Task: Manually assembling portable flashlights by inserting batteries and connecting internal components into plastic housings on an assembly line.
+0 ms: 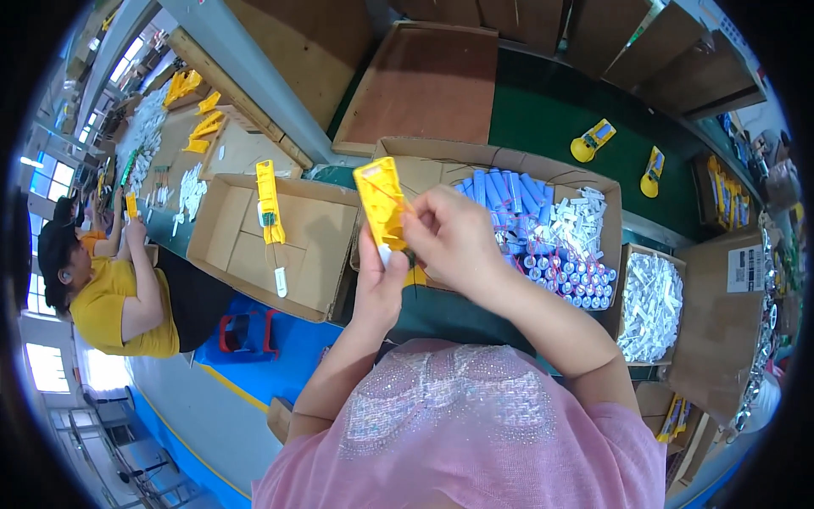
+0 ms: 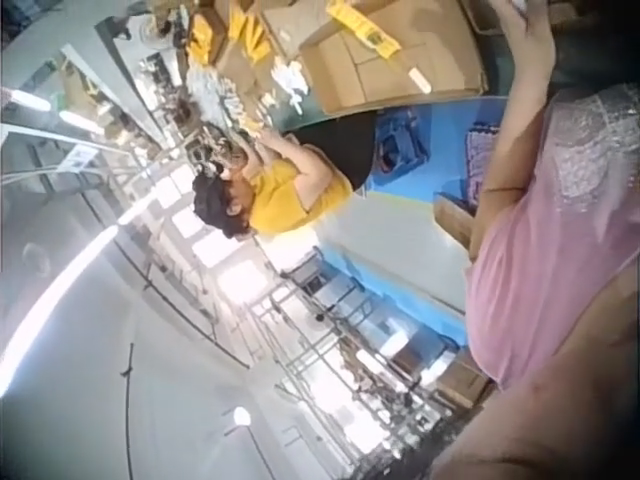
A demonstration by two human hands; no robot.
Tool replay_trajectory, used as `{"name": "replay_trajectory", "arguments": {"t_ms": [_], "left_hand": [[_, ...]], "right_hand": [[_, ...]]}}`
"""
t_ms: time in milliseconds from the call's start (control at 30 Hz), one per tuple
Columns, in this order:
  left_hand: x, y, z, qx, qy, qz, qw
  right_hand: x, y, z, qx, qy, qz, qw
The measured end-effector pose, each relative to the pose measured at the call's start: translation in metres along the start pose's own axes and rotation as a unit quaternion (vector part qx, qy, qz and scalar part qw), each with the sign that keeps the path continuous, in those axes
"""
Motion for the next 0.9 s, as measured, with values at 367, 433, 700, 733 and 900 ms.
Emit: {"name": "replay_trajectory", "arguments": {"t_ms": [367,433,700,733,900], "left_hand": [[-0.002,-0.022,0.024,0.054,0.218,0.004,0.975],[-0.005,-0.021,0.009,-0.083,-0.016,-0.022,0.996],[-0.006,-0.016,-0.007,-0.233,-0.189,-0.101,0.949],[-0.007,-0.016,-0.006,-0.23,-0.188,-0.097,0.95],[-0.012,-0.013,0.007,-0.103,0.024,0.018,0.994]], "right_hand": [[0.003,-0.005,0.002,0.07,0.358,-0.047,0.93],[0.005,-0.008,0.002,0.096,0.387,-0.075,0.914],[0.025,-0.011,-0.009,0.125,0.418,-0.144,0.889],[0.025,-0.01,-0.01,0.126,0.426,-0.143,0.884],[0.009,0.0,0.009,0.097,0.34,-0.045,0.934]]}}
Point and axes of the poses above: each hand's wrist, its own y-axis towards the middle knuckle, its own x-axis out of the palm, z = x × y, the point moved 8 cm from there along y, towards the middle knuckle, and after that the axes turned 6 degrees about -x, right-handed, at the moved point
